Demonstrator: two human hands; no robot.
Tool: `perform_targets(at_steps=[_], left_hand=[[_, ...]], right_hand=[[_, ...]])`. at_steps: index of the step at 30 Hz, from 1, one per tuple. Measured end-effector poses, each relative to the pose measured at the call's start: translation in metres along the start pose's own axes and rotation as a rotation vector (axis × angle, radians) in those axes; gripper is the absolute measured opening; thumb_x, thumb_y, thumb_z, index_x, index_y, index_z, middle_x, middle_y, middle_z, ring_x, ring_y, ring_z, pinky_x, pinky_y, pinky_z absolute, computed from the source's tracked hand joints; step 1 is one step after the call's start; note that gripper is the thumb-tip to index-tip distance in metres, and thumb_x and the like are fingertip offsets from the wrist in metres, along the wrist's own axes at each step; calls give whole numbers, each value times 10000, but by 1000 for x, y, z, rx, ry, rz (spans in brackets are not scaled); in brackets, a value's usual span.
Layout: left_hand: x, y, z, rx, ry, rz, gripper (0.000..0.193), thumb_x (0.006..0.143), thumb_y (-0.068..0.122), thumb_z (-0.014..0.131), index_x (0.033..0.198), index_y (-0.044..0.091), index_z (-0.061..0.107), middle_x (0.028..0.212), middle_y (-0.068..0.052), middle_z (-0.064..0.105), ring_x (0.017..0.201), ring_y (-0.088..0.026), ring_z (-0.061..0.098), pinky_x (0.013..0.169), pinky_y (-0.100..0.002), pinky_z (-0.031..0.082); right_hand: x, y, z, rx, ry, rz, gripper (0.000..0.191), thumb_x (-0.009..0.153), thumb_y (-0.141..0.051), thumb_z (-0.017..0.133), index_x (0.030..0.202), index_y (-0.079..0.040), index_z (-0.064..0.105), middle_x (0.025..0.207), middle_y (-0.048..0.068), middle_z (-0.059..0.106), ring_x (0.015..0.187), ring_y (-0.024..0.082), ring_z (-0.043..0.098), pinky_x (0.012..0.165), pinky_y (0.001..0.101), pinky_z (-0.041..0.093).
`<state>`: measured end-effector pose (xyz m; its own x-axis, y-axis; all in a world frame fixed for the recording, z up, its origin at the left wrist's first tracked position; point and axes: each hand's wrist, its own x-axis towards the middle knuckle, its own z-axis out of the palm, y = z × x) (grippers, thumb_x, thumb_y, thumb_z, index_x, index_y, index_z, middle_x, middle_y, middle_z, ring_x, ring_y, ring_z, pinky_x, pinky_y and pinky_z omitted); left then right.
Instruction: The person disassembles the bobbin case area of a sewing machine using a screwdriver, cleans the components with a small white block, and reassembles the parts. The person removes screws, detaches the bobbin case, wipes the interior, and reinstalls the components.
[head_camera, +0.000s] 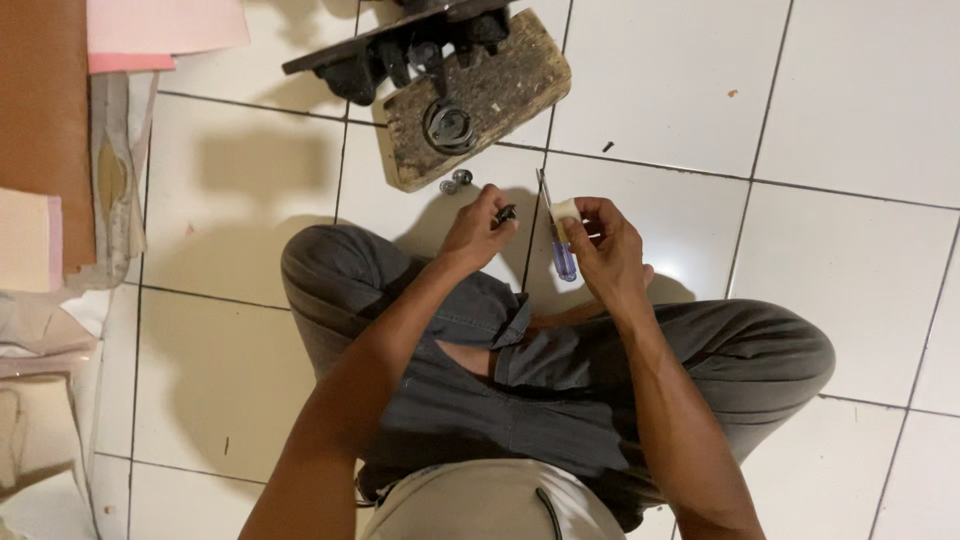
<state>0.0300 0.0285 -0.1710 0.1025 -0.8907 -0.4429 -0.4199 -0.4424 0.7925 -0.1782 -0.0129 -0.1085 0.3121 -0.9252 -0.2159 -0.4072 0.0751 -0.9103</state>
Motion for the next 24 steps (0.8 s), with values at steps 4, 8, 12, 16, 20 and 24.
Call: perform_targets(at_steps=[4,8,12,16,20,24], left_hand=[[-50,43,-22,-498,67,386,301,992,68,716,1232,30,537,1105,-139,691,1034,-219,707,940,-386,608],[-98,83,-42,-164,312,709,325,1002,62,738,1278,63,566,1193,-130,717,1081,-220,733,960,-375,611],[-113,113,-53,9,368,761,345,988,97,761,1280,75,579,1184,-106,709,1054,-199,751,886,-327,651],[-121,127,-54,37,389,811,317,994,112,786,1253,84,605,1148,-85,727,1018,-164,758,837,-292,656],[-133,134,-46,-352,254,561,353,988,131,758,1289,41,596,1147,-110,738,893,-130,793,715,-270,675],[-145,139,-42,-819,61,495,356,1043,119,707,1355,15,571,1226,-131,708,1042,-171,730,907,-318,676]], right_hand=[[-11,-17,-15,323,-25,-118,237,993,-122,698,1204,-24,650,1077,100,736,960,173,741,835,297,656],[-29,-33,-27,440,-63,-204,227,995,-98,711,1200,-21,653,1098,105,733,997,175,746,881,327,675],[-43,-47,-34,525,-25,-253,221,1029,-67,713,1224,4,635,1117,121,704,1009,178,701,910,325,623],[-57,-59,-41,644,-23,-251,230,1022,-72,699,1227,-12,616,1079,117,708,956,172,712,843,313,630],[-74,-73,-47,524,-19,-290,199,1040,-64,676,1214,15,619,1100,129,711,983,179,730,853,333,661],[-90,-88,-48,571,15,-260,205,1065,-33,681,1245,15,596,1115,141,700,1011,171,699,909,326,616]])
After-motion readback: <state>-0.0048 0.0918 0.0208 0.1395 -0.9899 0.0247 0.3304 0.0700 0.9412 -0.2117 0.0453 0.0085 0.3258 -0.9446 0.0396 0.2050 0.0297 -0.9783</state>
